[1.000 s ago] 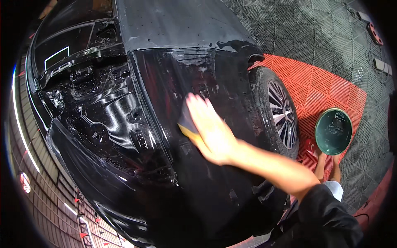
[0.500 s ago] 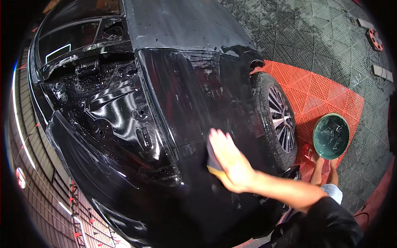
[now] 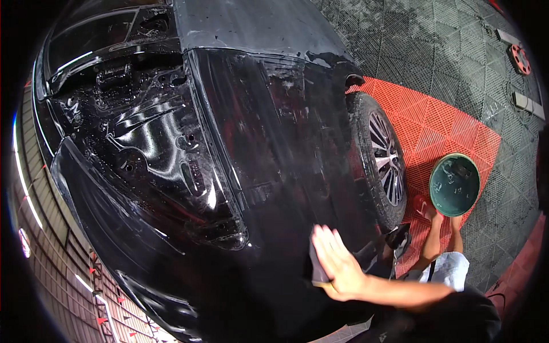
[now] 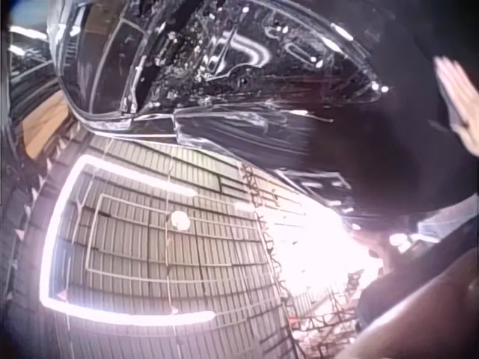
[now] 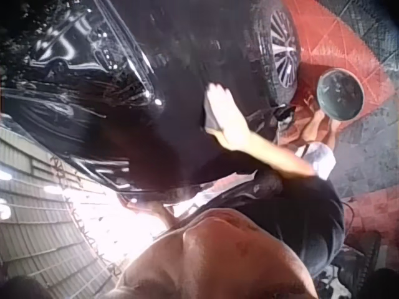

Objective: The recorder is wet sanding the black front fender of a car using a yellow sanding block and water from a green bucket.

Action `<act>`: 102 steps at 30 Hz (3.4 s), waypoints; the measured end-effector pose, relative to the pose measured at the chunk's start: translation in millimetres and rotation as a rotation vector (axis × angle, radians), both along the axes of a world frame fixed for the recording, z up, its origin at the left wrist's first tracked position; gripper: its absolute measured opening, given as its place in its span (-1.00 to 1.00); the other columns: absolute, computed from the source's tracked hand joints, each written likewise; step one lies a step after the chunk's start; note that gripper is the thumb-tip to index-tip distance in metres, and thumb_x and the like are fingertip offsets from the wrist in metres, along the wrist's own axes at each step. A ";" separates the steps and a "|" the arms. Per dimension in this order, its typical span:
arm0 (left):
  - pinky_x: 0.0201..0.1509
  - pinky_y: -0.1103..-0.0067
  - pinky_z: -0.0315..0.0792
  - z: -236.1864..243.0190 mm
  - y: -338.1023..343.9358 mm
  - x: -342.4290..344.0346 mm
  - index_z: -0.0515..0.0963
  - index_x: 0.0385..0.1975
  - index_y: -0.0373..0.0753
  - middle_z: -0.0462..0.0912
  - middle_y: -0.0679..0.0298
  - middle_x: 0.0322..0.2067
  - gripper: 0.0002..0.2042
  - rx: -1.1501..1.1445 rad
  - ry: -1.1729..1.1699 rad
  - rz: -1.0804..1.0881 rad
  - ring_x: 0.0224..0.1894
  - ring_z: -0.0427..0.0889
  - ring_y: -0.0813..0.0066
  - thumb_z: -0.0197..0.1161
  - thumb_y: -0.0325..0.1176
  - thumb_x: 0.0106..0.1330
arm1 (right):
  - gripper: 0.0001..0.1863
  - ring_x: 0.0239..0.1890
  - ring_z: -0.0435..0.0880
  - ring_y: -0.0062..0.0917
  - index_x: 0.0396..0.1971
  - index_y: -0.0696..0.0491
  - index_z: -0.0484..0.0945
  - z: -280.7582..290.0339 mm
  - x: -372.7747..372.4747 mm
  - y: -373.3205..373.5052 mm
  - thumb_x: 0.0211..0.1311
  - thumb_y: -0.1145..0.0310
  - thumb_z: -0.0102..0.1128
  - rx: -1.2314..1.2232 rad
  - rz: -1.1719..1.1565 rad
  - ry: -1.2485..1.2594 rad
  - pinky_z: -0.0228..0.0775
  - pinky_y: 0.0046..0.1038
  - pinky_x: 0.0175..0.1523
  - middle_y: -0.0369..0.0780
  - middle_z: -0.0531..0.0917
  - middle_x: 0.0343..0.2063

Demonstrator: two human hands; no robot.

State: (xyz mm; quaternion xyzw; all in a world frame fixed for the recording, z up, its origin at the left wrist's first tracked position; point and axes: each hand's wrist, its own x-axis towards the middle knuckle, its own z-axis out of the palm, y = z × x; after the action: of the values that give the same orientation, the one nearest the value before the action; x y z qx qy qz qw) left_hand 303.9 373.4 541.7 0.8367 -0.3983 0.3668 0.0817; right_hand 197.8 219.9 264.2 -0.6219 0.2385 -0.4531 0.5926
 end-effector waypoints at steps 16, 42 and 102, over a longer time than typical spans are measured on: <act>0.23 0.09 0.42 -3.8 -11.3 -9.2 0.32 0.23 -0.52 0.42 -0.25 0.17 -0.27 0.181 -0.205 0.054 0.17 0.49 -0.11 -0.45 0.12 0.56 | -0.02 0.47 -0.03 0.28 0.37 0.50 -0.02 2.3 -9.8 44.6 0.13 0.19 0.23 0.107 0.052 0.021 -0.27 0.15 0.51 0.41 0.04 0.37; 0.04 0.13 0.57 3.1 -1.4 -1.8 0.21 0.29 -0.46 0.36 -0.28 0.17 -0.22 -0.054 0.088 0.033 0.09 0.52 -0.08 -0.36 0.25 0.50 | 0.01 0.48 0.05 0.14 0.40 0.39 0.04 16.4 2.2 -11.7 0.04 0.20 0.35 -0.012 0.088 0.099 -0.20 0.10 0.51 0.23 0.10 0.42; 0.38 0.19 0.28 -31.3 -47.1 18.1 0.29 0.32 -0.39 0.36 -0.13 0.28 -0.28 -0.013 -0.038 -0.145 0.32 0.36 -0.01 -0.43 0.17 0.55 | -0.29 0.45 0.08 0.14 0.36 0.42 0.07 64.5 121.5 -288.8 0.51 0.09 -0.22 -0.073 -0.426 0.144 -0.05 0.01 0.50 0.33 0.14 0.34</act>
State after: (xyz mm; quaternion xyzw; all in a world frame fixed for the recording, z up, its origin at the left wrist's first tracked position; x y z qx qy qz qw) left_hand 322.1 326.3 510.4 0.7982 -0.4567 0.3783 0.1060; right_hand 319.3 -68.9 328.7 -0.6092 0.3895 -0.5307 0.4422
